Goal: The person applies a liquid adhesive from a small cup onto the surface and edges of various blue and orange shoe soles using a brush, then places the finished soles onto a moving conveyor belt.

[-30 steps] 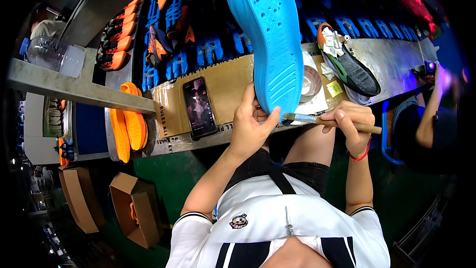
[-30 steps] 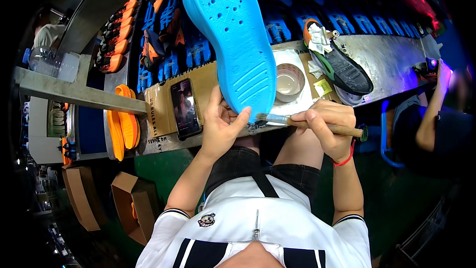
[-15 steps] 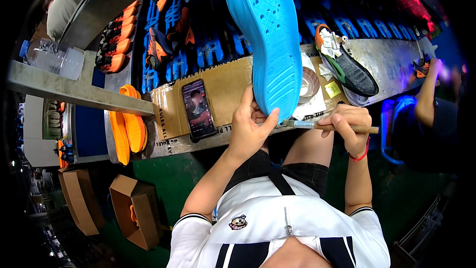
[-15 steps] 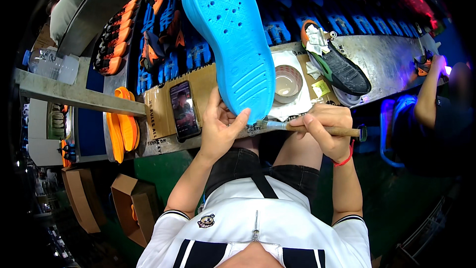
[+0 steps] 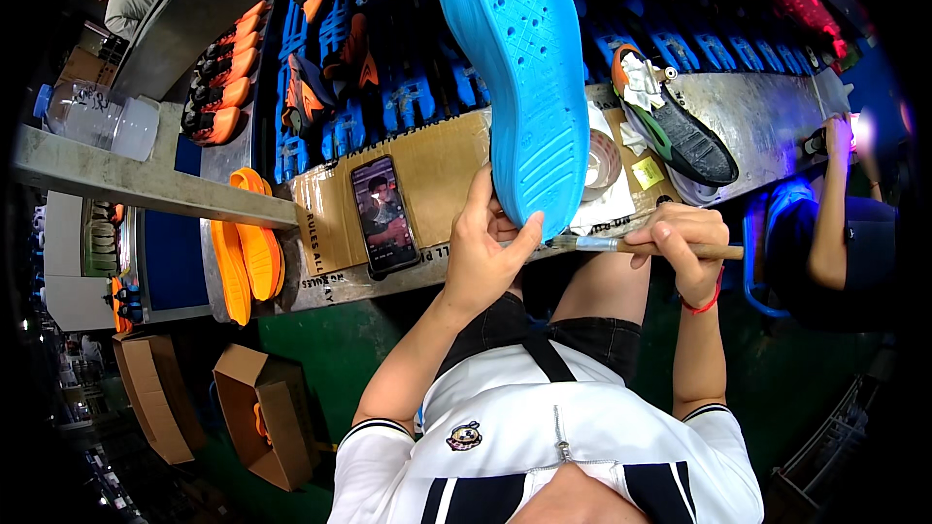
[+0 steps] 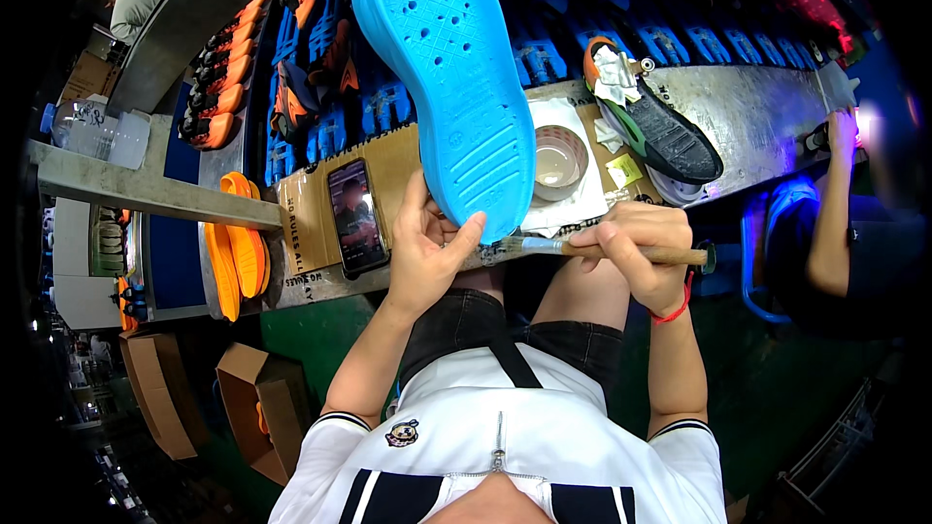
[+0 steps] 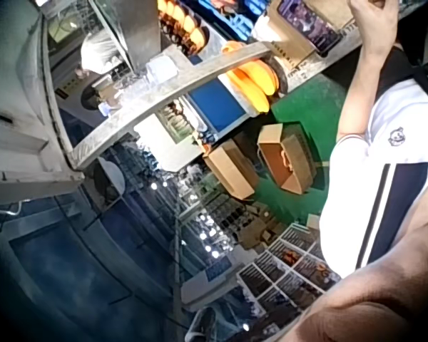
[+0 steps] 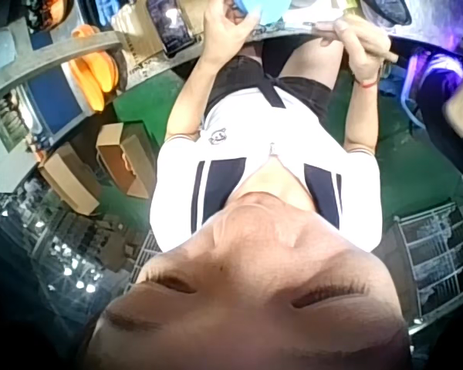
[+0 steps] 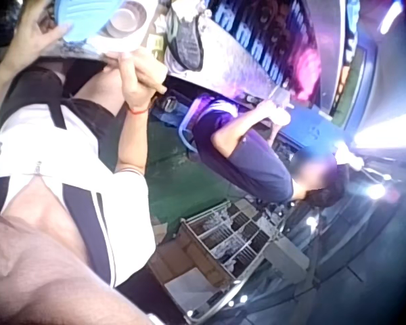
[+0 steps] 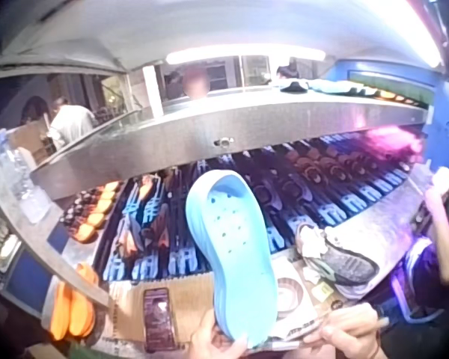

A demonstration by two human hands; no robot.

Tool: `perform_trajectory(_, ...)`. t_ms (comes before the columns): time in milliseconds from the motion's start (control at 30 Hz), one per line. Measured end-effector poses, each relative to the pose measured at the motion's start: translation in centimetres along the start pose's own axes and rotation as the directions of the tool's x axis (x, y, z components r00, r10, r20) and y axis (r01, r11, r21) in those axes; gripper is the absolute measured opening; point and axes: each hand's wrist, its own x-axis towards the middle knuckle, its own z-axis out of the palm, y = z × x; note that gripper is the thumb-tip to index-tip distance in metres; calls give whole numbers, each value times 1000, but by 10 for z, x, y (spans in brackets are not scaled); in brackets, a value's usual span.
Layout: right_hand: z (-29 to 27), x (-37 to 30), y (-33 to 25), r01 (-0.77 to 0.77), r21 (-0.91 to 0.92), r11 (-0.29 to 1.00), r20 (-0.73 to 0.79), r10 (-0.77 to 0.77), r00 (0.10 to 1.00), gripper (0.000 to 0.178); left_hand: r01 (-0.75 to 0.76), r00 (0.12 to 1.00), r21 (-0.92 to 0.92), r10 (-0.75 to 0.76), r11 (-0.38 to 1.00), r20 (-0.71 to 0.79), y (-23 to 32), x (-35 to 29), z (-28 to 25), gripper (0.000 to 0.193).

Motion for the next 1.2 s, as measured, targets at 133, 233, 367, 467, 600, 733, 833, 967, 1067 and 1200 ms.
perform_trajectory(133,0,0,2,-23,-5,1000,-37,23,999,25,-7,1000,-12,7,1000,-16,2,0,2,52)
perform_trajectory(233,-1,0,2,23,30,999,0,-23,1000,24,-48,999,-5,48,999,-25,1,1,3,50)
perform_trajectory(367,-2,2,4,63,-8,998,56,-63,996,24,-82,996,-1,82,997,-36,1,1,4,48)
perform_trajectory(467,-11,-1,5,33,29,999,7,-33,999,22,-82,996,-2,82,997,-33,2,0,3,46)
perform_trajectory(600,-13,4,5,105,-58,993,64,-101,993,22,-79,997,-12,79,997,-25,2,1,4,45)
perform_trajectory(733,-16,3,5,147,-16,989,34,-146,989,21,-89,996,-10,89,996,-23,3,0,6,44)
perform_trajectory(833,-8,4,1,158,-41,987,112,-152,982,22,-91,996,2,91,996,-22,1,1,6,44)
perform_trajectory(967,-2,1,2,203,-27,979,35,-202,979,21,-98,995,-5,98,995,-29,3,2,9,45)
perform_trajectory(1067,-8,-2,2,174,-45,984,115,-168,979,21,-95,995,0,95,996,-36,2,1,8,45)
perform_trajectory(1200,-7,-1,3,153,-76,985,-21,-155,988,23,-93,995,1,92,996,-47,3,-2,6,47)
